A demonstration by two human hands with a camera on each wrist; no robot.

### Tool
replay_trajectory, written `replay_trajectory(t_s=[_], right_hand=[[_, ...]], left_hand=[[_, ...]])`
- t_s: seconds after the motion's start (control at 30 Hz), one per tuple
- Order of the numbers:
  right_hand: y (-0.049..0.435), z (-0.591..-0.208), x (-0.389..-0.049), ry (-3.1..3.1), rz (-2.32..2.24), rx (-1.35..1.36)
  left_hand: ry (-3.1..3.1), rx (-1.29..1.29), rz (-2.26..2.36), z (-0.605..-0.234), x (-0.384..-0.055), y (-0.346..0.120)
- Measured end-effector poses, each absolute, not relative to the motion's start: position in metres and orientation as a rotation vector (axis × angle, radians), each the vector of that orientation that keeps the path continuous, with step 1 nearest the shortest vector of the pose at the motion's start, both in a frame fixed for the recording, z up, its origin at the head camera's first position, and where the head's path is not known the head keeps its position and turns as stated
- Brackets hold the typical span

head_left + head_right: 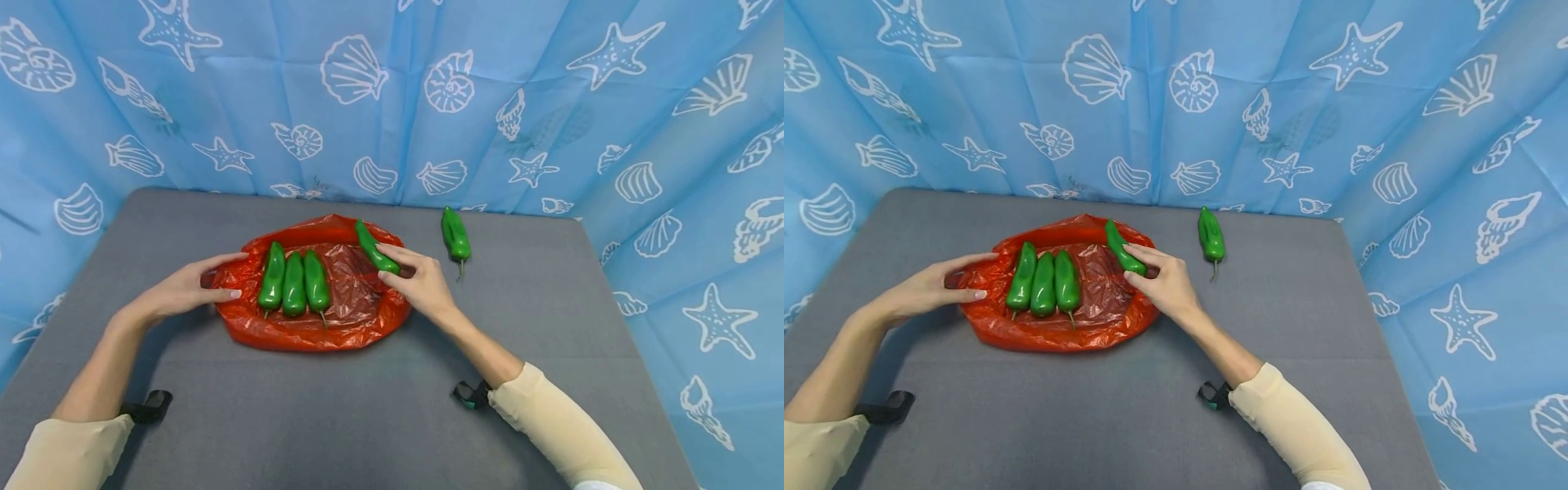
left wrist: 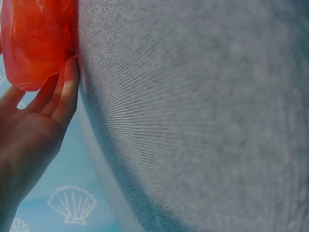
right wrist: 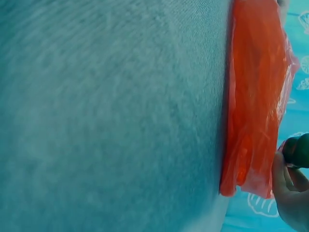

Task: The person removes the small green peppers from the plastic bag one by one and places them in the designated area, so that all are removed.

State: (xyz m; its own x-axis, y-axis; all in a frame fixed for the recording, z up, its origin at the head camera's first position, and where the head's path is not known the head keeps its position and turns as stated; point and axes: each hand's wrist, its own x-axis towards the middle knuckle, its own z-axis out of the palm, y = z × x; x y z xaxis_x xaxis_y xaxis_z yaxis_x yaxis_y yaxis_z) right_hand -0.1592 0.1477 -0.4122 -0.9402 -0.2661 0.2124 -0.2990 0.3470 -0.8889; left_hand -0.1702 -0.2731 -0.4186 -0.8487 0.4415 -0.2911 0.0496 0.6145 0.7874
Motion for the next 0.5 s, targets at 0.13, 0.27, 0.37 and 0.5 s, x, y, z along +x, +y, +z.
replay_trajectory(t_s=[0.13, 0.27, 0.37, 0.5], right_hand=[[0.153, -0.412, -0.160, -2.524, 1.721, 0.517], [0.159, -0.412, -0.162, -2.512, 1.757, 0.501], [0.165, -0.411, -0.162, -2.508, 1.752, 0.488], [0.173, -0.408, -0.163, -2.509, 1.720, 0.475]], left_hand=[[2.377, 0.383, 1.130, -0.418, -0.170, -0.273], [2.381, 0.379, 1.120, -0.418, -0.170, -0.274], [2.382, 0.380, 1.119, -0.417, -0.170, -0.274], [2.386, 0.377, 1.114, -0.417, -0.170, -0.275]])
